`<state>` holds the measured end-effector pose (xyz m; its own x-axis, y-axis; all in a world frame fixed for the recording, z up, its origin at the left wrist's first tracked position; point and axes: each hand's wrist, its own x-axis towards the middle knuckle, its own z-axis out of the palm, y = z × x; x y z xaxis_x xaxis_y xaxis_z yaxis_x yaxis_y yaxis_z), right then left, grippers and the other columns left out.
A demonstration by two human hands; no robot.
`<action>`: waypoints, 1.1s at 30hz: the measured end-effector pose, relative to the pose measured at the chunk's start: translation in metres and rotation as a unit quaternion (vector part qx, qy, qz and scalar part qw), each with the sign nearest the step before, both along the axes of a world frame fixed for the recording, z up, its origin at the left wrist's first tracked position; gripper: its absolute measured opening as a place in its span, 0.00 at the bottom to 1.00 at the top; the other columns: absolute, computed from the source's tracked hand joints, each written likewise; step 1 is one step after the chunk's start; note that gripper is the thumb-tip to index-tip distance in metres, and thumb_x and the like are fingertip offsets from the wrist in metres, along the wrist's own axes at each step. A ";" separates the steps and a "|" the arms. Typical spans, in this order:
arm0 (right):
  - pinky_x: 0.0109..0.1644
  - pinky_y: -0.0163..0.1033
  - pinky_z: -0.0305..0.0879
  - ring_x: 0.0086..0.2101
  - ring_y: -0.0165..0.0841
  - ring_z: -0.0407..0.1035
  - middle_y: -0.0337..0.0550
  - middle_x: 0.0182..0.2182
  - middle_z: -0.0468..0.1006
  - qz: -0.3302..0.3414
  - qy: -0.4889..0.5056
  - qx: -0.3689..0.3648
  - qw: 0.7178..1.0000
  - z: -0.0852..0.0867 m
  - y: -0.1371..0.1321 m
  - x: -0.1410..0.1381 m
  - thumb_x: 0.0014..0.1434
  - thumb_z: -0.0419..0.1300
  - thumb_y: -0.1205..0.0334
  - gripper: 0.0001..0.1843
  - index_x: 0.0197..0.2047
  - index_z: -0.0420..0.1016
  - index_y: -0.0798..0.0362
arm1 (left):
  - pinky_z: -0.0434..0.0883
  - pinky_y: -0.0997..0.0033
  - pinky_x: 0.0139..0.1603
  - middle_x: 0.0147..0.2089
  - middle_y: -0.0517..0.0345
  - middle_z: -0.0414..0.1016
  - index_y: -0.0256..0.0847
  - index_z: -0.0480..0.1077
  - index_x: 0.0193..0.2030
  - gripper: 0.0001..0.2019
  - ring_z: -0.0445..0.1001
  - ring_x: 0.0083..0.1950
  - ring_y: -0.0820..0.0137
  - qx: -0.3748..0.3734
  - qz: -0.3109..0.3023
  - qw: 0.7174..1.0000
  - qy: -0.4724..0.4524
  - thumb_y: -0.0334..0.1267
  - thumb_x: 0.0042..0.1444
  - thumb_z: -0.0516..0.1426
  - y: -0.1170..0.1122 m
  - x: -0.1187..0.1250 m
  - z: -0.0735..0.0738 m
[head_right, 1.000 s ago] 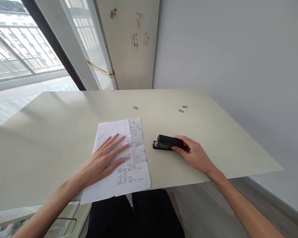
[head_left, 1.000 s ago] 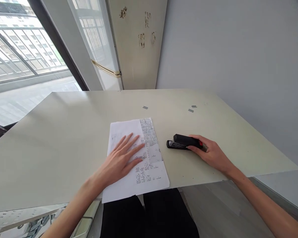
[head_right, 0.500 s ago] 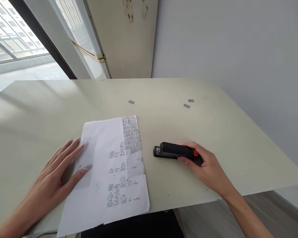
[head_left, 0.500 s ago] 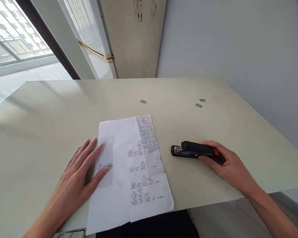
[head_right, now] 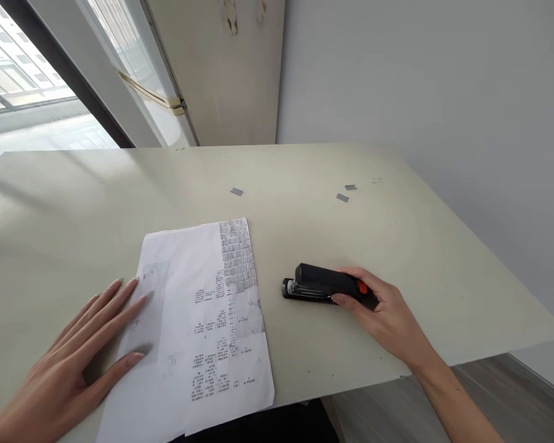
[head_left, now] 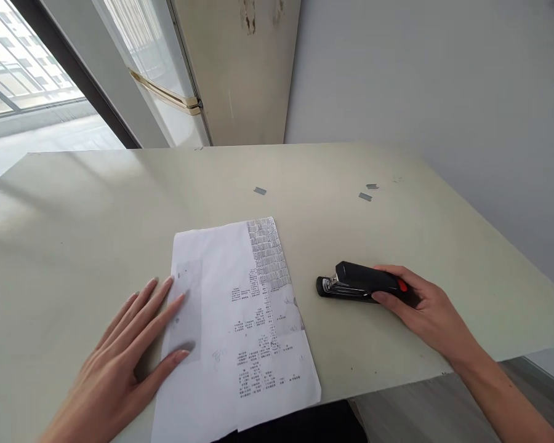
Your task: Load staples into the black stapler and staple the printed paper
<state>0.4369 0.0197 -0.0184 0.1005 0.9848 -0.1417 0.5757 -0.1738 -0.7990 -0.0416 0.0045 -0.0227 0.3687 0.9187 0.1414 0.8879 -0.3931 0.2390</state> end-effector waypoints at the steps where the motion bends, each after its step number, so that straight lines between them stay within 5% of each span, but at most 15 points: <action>1: 0.44 0.45 0.76 0.45 0.46 0.77 0.43 0.48 0.84 -0.012 0.017 -0.003 1.000 0.001 0.000 0.002 0.62 0.66 0.40 0.21 0.54 0.80 0.40 | 0.56 0.30 0.76 0.81 0.67 0.49 0.64 0.49 0.79 0.36 0.48 0.80 0.44 0.005 -0.009 1.000 0.007 0.57 0.68 0.55 -0.001 0.000 0.002; 5: 0.49 0.45 0.74 0.50 0.48 0.75 0.46 0.53 0.83 -0.011 0.180 -0.004 0.984 0.007 -0.005 0.000 0.62 0.67 0.41 0.25 0.59 0.79 0.41 | 0.55 0.30 0.75 0.81 0.63 0.50 0.60 0.50 0.80 0.34 0.48 0.80 0.43 0.050 -0.038 0.998 0.023 0.54 0.70 0.54 -0.002 0.001 0.007; 10: 0.60 0.50 0.70 0.55 0.49 0.74 0.47 0.56 0.82 0.008 0.377 -0.053 0.925 0.019 -0.024 -0.019 0.65 0.66 0.43 0.25 0.62 0.79 0.40 | 0.52 0.31 0.76 0.81 0.62 0.50 0.58 0.49 0.80 0.31 0.43 0.81 0.45 0.069 -0.059 0.995 0.039 0.49 0.73 0.51 -0.005 0.010 0.010; 18: 0.66 0.56 0.64 0.62 0.54 0.69 0.50 0.61 0.79 -0.007 0.421 -0.071 0.904 0.032 -0.052 -0.026 0.63 0.68 0.42 0.30 0.65 0.77 0.43 | 0.55 0.34 0.75 0.81 0.62 0.48 0.59 0.47 0.80 0.34 0.42 0.81 0.45 0.067 -0.107 0.991 0.037 0.52 0.72 0.53 -0.005 0.061 0.015; 23: 0.64 0.53 0.65 0.58 0.50 0.72 0.48 0.58 0.81 -0.016 0.393 -0.052 0.918 0.045 -0.055 -0.026 0.62 0.68 0.40 0.28 0.61 0.79 0.41 | 0.54 0.33 0.76 0.81 0.60 0.47 0.57 0.50 0.80 0.33 0.39 0.81 0.44 0.046 -0.106 0.993 0.021 0.54 0.71 0.54 0.007 0.119 0.012; 29: 0.57 0.50 0.69 0.53 0.50 0.74 0.47 0.53 0.83 -0.091 0.337 -0.006 0.937 0.053 -0.048 -0.030 0.59 0.69 0.37 0.31 0.60 0.79 0.42 | 0.49 0.26 0.76 0.80 0.55 0.54 0.53 0.67 0.71 0.27 0.39 0.81 0.39 0.053 -0.112 0.991 -0.056 0.55 0.69 0.57 0.037 0.226 -0.007; 33: 0.58 0.48 0.68 0.55 0.49 0.72 0.47 0.53 0.82 -0.124 0.296 0.069 0.945 0.055 -0.033 -0.034 0.59 0.68 0.36 0.29 0.57 0.81 0.44 | 0.46 0.26 0.77 0.77 0.50 0.60 0.50 0.63 0.74 0.31 0.43 0.80 0.37 0.042 -0.103 0.985 -0.130 0.48 0.65 0.62 0.055 0.293 -0.012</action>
